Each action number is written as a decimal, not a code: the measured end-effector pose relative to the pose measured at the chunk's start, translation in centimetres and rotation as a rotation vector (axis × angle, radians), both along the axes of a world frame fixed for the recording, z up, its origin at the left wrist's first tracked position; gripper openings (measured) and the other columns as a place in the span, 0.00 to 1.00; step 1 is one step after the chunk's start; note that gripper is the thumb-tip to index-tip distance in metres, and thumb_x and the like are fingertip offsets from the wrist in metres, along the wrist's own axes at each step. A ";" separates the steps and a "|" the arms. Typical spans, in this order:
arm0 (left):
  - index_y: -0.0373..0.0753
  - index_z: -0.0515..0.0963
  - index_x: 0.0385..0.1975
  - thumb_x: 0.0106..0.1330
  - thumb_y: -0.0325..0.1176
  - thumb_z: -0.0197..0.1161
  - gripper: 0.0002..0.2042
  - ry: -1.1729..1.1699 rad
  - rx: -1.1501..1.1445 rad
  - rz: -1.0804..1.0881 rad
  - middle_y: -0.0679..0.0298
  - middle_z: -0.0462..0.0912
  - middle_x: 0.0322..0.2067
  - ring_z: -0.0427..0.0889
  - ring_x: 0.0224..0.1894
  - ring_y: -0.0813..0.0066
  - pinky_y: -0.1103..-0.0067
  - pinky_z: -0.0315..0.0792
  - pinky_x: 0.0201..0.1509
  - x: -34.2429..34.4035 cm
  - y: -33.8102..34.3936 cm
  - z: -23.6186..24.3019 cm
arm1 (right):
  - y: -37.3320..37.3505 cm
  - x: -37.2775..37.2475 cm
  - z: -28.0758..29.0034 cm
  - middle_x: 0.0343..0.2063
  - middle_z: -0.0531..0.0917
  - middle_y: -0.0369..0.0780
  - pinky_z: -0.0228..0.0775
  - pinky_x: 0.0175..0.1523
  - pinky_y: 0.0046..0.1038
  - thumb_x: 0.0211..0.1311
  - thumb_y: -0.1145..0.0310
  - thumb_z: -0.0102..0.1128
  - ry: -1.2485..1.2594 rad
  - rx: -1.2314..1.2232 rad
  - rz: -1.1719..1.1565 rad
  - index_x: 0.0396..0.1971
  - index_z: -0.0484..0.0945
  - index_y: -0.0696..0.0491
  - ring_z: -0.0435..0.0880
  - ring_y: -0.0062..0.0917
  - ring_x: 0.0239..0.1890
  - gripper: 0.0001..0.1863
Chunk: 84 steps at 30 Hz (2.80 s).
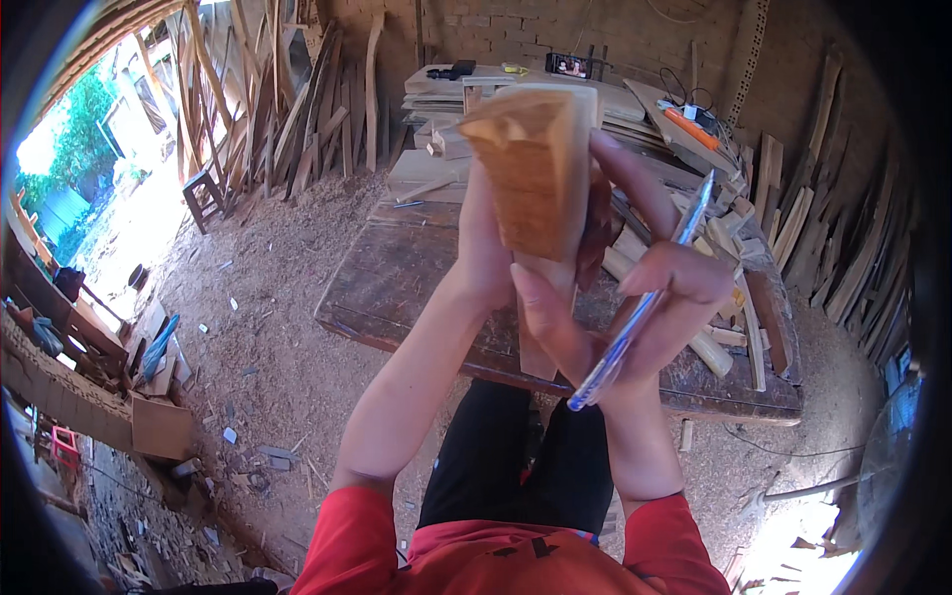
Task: The person marks wooden components with a pen, then assembles them using a hammer.
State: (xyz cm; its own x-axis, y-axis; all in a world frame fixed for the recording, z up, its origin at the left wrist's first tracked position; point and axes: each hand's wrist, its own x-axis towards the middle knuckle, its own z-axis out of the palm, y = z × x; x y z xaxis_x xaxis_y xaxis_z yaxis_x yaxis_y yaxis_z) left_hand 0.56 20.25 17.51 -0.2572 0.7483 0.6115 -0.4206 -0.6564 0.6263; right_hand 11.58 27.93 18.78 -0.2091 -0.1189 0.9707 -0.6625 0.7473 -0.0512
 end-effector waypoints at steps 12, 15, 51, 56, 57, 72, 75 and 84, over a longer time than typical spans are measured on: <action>0.33 0.68 0.57 0.75 0.49 0.44 0.24 0.009 0.031 0.959 0.59 0.75 0.53 0.76 0.54 0.70 0.76 0.72 0.55 3.4 -3.2 0.4 | -0.8 -1.0 -0.6 0.56 0.72 0.63 0.64 0.64 0.44 0.52 0.73 0.70 0.046 0.005 -0.034 0.36 0.59 0.53 0.74 0.52 0.60 0.23; 0.33 0.68 0.57 0.74 0.50 0.48 0.25 0.056 0.053 0.954 0.60 0.76 0.52 0.77 0.53 0.72 0.77 0.72 0.54 3.8 -4.8 -0.8 | -2.0 -1.3 -0.9 0.55 0.75 0.59 0.67 0.60 0.40 0.49 0.76 0.70 0.050 -0.075 0.083 0.35 0.64 0.52 0.77 0.48 0.56 0.20; 0.31 0.77 0.41 0.65 0.27 0.60 0.08 -0.096 0.079 1.219 0.66 0.81 0.33 0.79 0.33 0.81 0.83 0.72 0.35 6.0 -5.1 -4.4 | -5.6 -3.0 -2.6 0.31 0.80 0.46 0.72 0.32 0.18 0.54 0.86 0.61 0.000 -0.528 0.367 0.35 0.72 0.62 0.78 0.18 0.27 0.10; 0.31 0.76 0.44 0.65 0.29 0.60 0.11 -0.138 -0.093 1.122 0.63 0.82 0.37 0.81 0.37 0.77 0.80 0.73 0.38 5.7 -5.7 -5.5 | -6.1 -2.1 -2.4 0.30 0.79 0.43 0.67 0.37 0.20 0.56 0.78 0.62 -0.129 -0.542 0.264 0.34 0.71 0.60 0.75 0.19 0.29 0.09; 0.31 0.76 0.44 0.64 0.29 0.60 0.12 -0.125 -0.113 1.152 0.63 0.82 0.37 0.81 0.37 0.77 0.80 0.73 0.38 5.7 -5.8 -5.7 | -6.3 -2.0 -2.4 0.29 0.79 0.43 0.65 0.40 0.20 0.57 0.76 0.62 -0.143 -0.605 0.279 0.33 0.71 0.59 0.74 0.19 0.31 0.08; 0.31 0.75 0.47 0.64 0.34 0.58 0.15 -0.024 -0.129 1.212 0.62 0.82 0.38 0.81 0.37 0.74 0.77 0.73 0.39 5.4 -5.3 -6.5 | -5.7 -2.1 -2.5 0.30 0.79 0.44 0.68 0.40 0.20 0.57 0.79 0.61 -0.037 -0.514 0.291 0.34 0.70 0.60 0.76 0.20 0.30 0.08; 0.32 0.75 0.47 0.64 0.35 0.58 0.15 0.064 -0.143 1.296 0.63 0.81 0.37 0.81 0.37 0.74 0.76 0.73 0.39 5.3 -5.4 -6.7 | -5.6 -1.8 -2.5 0.31 0.80 0.45 0.69 0.40 0.20 0.57 0.79 0.61 -0.069 -0.510 0.284 0.35 0.70 0.60 0.77 0.20 0.31 0.08; 0.33 0.76 0.44 0.67 0.37 0.56 0.14 0.280 -0.194 1.456 0.66 0.80 0.34 0.78 0.33 0.76 0.77 0.72 0.37 5.1 -5.5 -6.6 | -5.8 -1.9 -2.6 0.33 0.80 0.45 0.70 0.40 0.20 0.59 0.80 0.60 -0.029 -0.427 0.301 0.37 0.72 0.60 0.78 0.20 0.34 0.08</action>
State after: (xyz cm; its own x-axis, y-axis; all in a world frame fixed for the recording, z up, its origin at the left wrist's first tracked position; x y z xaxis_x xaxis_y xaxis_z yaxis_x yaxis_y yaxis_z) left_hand 5.64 14.73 10.94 -0.7239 0.0190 0.6896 0.6577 -0.2825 0.6983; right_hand 9.67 22.09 16.19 -0.2545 0.2275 0.9400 -0.8387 0.4320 -0.3316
